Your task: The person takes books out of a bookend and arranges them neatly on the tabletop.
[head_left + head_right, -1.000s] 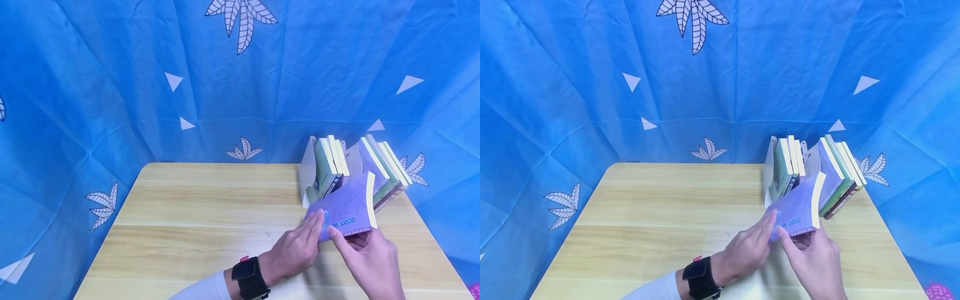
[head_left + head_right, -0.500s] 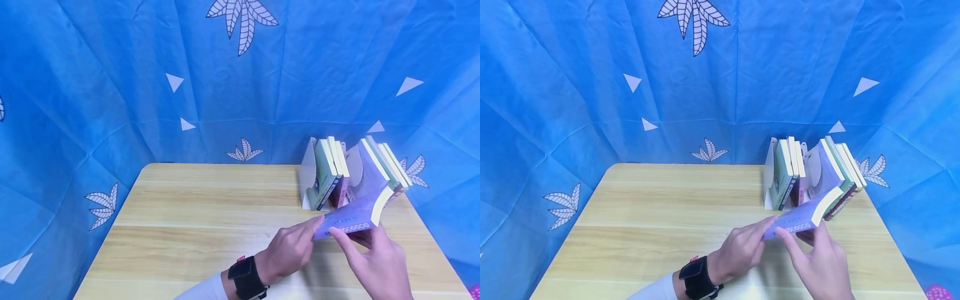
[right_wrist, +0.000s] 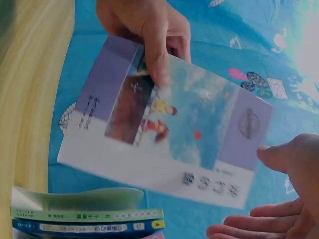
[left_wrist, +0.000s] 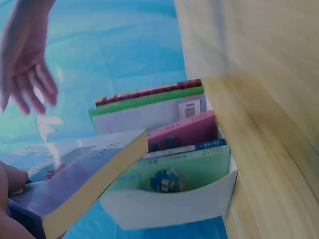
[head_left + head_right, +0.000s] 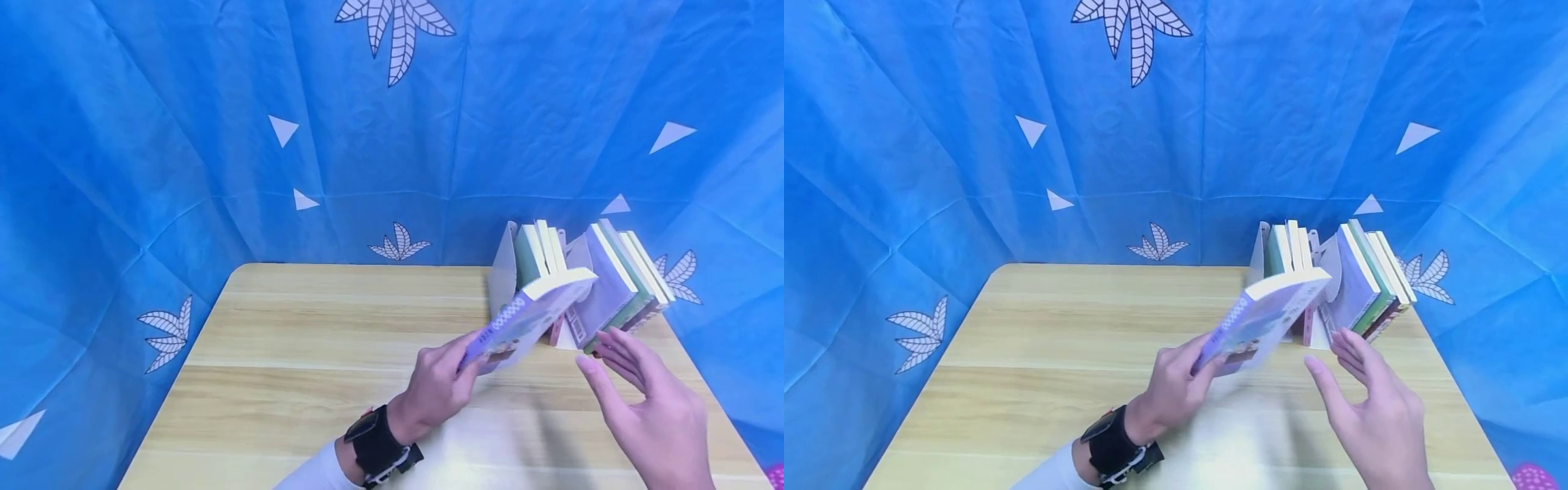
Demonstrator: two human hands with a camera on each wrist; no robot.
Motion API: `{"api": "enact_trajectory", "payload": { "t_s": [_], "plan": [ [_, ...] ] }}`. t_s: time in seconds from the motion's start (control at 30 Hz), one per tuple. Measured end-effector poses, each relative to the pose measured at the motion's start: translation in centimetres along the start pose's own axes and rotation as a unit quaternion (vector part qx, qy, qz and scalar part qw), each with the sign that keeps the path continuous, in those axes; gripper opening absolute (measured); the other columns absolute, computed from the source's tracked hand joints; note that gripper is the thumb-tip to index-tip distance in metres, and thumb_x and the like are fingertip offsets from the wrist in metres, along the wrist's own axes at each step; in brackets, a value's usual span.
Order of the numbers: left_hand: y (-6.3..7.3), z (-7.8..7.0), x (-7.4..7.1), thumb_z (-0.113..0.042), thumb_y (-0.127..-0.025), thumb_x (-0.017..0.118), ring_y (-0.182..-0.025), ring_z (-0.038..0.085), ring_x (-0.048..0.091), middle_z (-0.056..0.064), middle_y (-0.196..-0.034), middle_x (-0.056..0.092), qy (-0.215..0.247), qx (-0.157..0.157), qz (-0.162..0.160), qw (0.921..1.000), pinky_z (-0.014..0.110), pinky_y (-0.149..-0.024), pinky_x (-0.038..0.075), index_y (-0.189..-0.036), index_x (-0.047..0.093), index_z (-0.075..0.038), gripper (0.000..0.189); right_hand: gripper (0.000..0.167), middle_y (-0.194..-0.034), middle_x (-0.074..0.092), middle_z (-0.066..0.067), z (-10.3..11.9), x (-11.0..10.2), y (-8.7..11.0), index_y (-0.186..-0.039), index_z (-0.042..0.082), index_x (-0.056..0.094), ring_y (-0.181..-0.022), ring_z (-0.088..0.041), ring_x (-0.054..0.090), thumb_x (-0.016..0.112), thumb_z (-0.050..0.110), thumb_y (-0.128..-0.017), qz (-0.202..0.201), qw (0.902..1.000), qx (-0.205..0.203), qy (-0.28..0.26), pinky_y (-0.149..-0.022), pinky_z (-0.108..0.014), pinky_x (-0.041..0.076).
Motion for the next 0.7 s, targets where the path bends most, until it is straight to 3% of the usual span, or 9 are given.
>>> {"api": "enact_trajectory", "payload": {
  "t_s": [0.03,0.13,0.2,0.27,0.33,0.4,0.5,0.6,0.7],
  "plan": [
    [0.0,0.3,-0.3,0.0,-0.09,0.074,-0.094,0.023,0.08,0.021,-0.107,0.079,0.008,-0.011,-0.007,0.9999,0.016,-0.081,0.061,-0.129,0.064,0.008,0.041,0.058,-0.117,0.078,-0.018,-0.1,0.0,-0.1,-0.132,0.004,0.069,-0.105,0.037,0.048,0.09,0.006,-0.077,-0.001,1.0,0.0,0.002,-0.092,0.011,0.033],
    [0.2,1.1,-1.0,0.001,-0.091,0.074,-0.078,0.019,0.079,0.019,-0.099,0.079,0.02,-0.052,-0.023,0.9982,0.012,-0.069,0.06,-0.124,0.067,0.007,0.034,0.057,-0.125,0.076,-0.012,-0.6,-0.1,-0.4,-0.133,0.006,0.069,-0.108,0.038,0.046,0.089,0.008,-0.079,-0.004,0.9999,0.01,0.009,-0.093,0.011,0.032],
    [0.2,1.5,-1.4,-0.001,-0.093,0.073,-0.077,0.02,0.079,0.019,-0.099,0.079,0.039,-0.095,-0.024,0.9944,0.013,-0.068,0.06,-0.122,0.068,0.006,0.031,0.057,-0.128,0.075,-0.006,-0.9,-0.2,-0.5,-0.134,0.008,0.068,-0.108,0.038,0.045,0.088,0.01,-0.081,-0.002,0.9996,0.023,0.014,-0.094,0.011,0.032],
    [0.3,1.8,-1.9,-0.004,-0.095,0.071,-0.076,0.021,0.078,0.019,-0.101,0.079,0.068,-0.153,-0.018,0.9856,0.014,-0.067,0.061,-0.123,0.067,0.005,0.029,0.056,-0.129,0.075,-0.006,-1.2,-0.2,-0.6,-0.135,0.009,0.068,-0.107,0.039,0.044,0.087,0.011,-0.083,0.005,0.9993,0.033,0.015,-0.095,0.011,0.031],
    [0.3,2.2,-2.4,-0.008,-0.097,0.07,-0.083,0.024,0.08,0.02,-0.106,0.079,0.099,-0.222,-0.014,0.97,0.018,-0.073,0.063,-0.124,0.067,0.004,0.029,0.055,-0.129,0.074,-0.012,-1.4,-0.1,-0.8,-0.136,0.009,0.067,-0.106,0.039,0.043,0.086,0.013,-0.085,0.014,0.999,0.04,0.014,-0.095,0.011,0.031],
    [0.3,2.7,-2.8,-0.013,-0.099,0.07,-0.085,0.024,0.08,0.019,-0.107,0.079,0.122,-0.29,-0.013,0.9491,0.02,-0.074,0.064,-0.124,0.068,0.001,0.029,0.054,-0.128,0.073,-0.022,-1.7,0.0,-1.0,-0.138,0.009,0.066,-0.104,0.041,0.041,0.084,0.016,-0.088,0.025,0.9985,0.047,0.014,-0.095,0.011,0.029],
    [0.3,3.5,-3.4,-0.018,-0.099,0.07,-0.088,0.023,0.08,0.016,-0.106,0.08,0.148,-0.371,-0.016,0.9167,0.024,-0.075,0.064,-0.122,0.069,-0.003,0.028,0.054,-0.129,0.071,-0.024,-2.3,0.3,-1.4,-0.139,0.008,0.064,-0.103,0.041,0.039,0.082,0.019,-0.09,0.037,0.9976,0.056,0.016,-0.095,0.012,0.028],
    [0.4,4.5,-3.7,-0.021,-0.099,0.07,-0.088,0.021,0.079,0.014,-0.106,0.079,0.169,-0.423,-0.022,0.8901,0.026,-0.075,0.065,-0.122,0.07,-0.006,0.027,0.055,-0.131,0.07,-0.025,-2.9,0.6,-1.7,-0.142,0.008,0.062,-0.103,0.041,0.037,0.081,0.022,-0.092,0.047,0.997,0.058,0.019,-0.094,0.012,0.028],
    [0.4,5.5,-3.9,-0.022,-0.098,0.071,-0.088,0.02,0.078,0.013,-0.106,0.08,0.18,-0.447,-0.026,0.8758,0.027,-0.076,0.065,-0.121,0.071,-0.007,0.027,0.057,-0.132,0.07,-0.025,-3.4,0.9,-2.1,-0.143,0.008,0.061,-0.104,0.039,0.038,0.081,0.025,-0.092,0.054,0.9965,0.058,0.025,-0.093,0.012,0.029]
  ]
}}
Point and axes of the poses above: each hand's wrist, its own y-axis away from the middle knuckle, its own x-axis out of the palm, z = x × y, the point moved 2 cm from there along -y, towards the middle knuckle
